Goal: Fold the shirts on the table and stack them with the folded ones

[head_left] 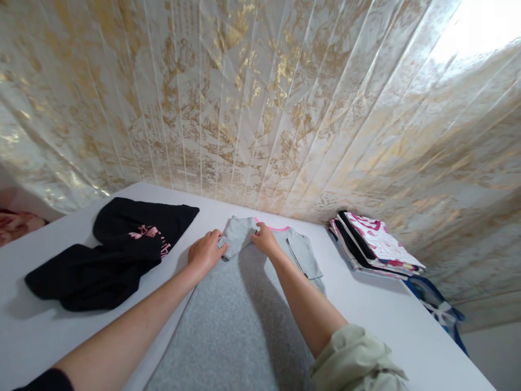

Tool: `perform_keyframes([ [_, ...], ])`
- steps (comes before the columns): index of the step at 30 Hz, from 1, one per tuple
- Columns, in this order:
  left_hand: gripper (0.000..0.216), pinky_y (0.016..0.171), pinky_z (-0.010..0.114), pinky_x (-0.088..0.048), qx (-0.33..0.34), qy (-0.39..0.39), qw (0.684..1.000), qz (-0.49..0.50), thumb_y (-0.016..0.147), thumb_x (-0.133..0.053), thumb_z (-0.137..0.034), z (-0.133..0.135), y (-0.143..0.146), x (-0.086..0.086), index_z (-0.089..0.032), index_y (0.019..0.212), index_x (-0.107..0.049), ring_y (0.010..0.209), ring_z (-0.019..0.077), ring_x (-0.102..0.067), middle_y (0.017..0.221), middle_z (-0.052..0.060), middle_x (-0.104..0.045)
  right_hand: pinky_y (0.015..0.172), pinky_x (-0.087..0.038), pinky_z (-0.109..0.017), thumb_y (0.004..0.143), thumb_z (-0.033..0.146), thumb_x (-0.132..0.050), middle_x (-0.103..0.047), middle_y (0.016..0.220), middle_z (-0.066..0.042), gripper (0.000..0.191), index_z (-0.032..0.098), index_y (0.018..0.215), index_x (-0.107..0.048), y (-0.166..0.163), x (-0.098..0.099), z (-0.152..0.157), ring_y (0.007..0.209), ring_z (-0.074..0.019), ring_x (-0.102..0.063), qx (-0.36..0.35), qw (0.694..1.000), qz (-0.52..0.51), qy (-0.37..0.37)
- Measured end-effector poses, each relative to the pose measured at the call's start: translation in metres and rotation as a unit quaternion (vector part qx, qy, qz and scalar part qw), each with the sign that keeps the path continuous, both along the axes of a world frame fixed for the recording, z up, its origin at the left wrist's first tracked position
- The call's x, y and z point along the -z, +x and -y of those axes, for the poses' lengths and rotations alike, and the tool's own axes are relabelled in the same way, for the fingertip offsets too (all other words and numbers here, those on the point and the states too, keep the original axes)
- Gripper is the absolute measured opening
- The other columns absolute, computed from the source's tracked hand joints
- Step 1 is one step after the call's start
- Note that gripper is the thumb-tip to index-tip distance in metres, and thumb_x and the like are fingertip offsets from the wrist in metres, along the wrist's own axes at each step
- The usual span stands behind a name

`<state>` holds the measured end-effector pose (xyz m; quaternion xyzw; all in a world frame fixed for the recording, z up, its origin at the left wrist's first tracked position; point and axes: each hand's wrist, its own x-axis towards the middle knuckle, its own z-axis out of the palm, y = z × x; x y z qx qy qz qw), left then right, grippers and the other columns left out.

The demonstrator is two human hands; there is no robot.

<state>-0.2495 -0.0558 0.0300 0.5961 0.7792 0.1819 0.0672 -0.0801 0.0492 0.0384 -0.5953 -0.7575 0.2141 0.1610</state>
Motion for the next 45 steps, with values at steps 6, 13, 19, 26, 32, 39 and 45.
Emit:
perform_keyframes([
  [6, 0.04, 0.097, 0.034, -0.042, 0.084, 0.087, 0.99, -0.073, 0.094, -0.043, -0.031, -0.005, 0.0, 0.016, -0.023, 0.133, -0.049, 0.119, 0.0229, -0.054, 0.135, 0.009, -0.054, 0.102, -0.037, -0.04, 0.092, 0.029, -0.049, -0.051, 0.139, -0.013, 0.042, 0.02, 0.133, -0.051, -0.016, 0.011, 0.04, 0.126, -0.0261, -0.048, -0.087, 0.979, 0.113, 0.148],
  [13, 0.051, 0.116, 0.043, -0.021, 0.182, 0.025, 0.98, -0.083, 0.098, -0.032, -0.041, -0.008, 0.004, 0.032, -0.022, 0.145, -0.042, 0.144, 0.0243, -0.028, 0.153, 0.003, -0.039, 0.112, -0.026, -0.041, 0.096, 0.035, -0.044, -0.04, 0.151, -0.008, 0.048, 0.021, 0.142, -0.043, -0.016, 0.025, 0.052, 0.139, -0.0223, -0.033, -0.148, 0.976, 0.095, 0.127],
  [19, 0.06, 0.117, 0.043, -0.019, 0.165, -0.003, 0.983, -0.085, 0.097, -0.031, -0.052, -0.005, 0.003, 0.028, -0.022, 0.147, -0.04, 0.146, 0.0283, -0.021, 0.157, 0.001, -0.03, 0.102, -0.037, -0.03, 0.093, 0.025, -0.047, -0.053, 0.137, -0.01, 0.042, 0.018, 0.134, -0.052, 0.061, -0.002, 0.051, 0.124, -0.0209, -0.049, -0.103, 0.977, 0.115, 0.147],
  [26, 0.06, 0.117, 0.045, -0.02, 0.155, -0.008, 0.984, -0.086, 0.095, -0.033, -0.054, -0.003, 0.005, 0.025, -0.026, 0.147, -0.041, 0.146, 0.0286, -0.022, 0.157, 0.0, -0.031, 0.099, -0.038, -0.03, 0.092, 0.029, -0.049, -0.056, 0.133, -0.01, 0.043, 0.019, 0.134, -0.054, 0.144, 0.021, 0.062, 0.12, -0.0235, -0.052, 0.049, 0.972, 0.187, 0.136],
  [32, 0.057, 0.117, 0.049, -0.019, 0.147, 0.036, 0.98, -0.129, 0.095, -0.035, -0.049, -0.008, 0.012, 0.016, -0.019, 0.141, -0.048, 0.144, 0.0289, -0.028, 0.151, 0.007, -0.042, 0.103, -0.036, -0.03, 0.094, 0.028, -0.046, -0.056, 0.133, -0.009, 0.039, 0.019, 0.13, -0.056, 0.147, 0.033, 0.066, 0.12, -0.0214, -0.051, 0.053, 0.975, 0.136, 0.167],
  [39, 0.048, 0.112, 0.037, -0.033, 0.246, 0.026, 0.964, -0.093, 0.094, -0.03, -0.029, -0.062, 0.035, 0.002, -0.016, 0.134, -0.054, 0.133, 0.0216, -0.046, 0.144, 0.009, -0.051, 0.096, -0.039, -0.028, 0.091, 0.022, -0.048, -0.061, 0.122, -0.009, 0.032, 0.02, 0.12, -0.06, 0.151, 0.027, 0.063, 0.112, -0.0207, -0.055, 0.05, 0.978, 0.118, 0.167],
  [45, 0.058, 0.117, 0.041, -0.021, 0.159, -0.01, 0.98, -0.117, 0.096, -0.028, -0.04, -0.085, 0.034, 0.022, -0.011, 0.146, -0.038, 0.144, 0.0243, -0.029, 0.156, 0.012, -0.032, 0.096, -0.039, -0.027, 0.091, 0.022, -0.048, -0.061, 0.121, -0.008, 0.032, 0.02, 0.121, -0.06, 0.155, 0.028, 0.064, 0.113, -0.0196, -0.055, 0.048, 0.98, 0.107, 0.161],
])
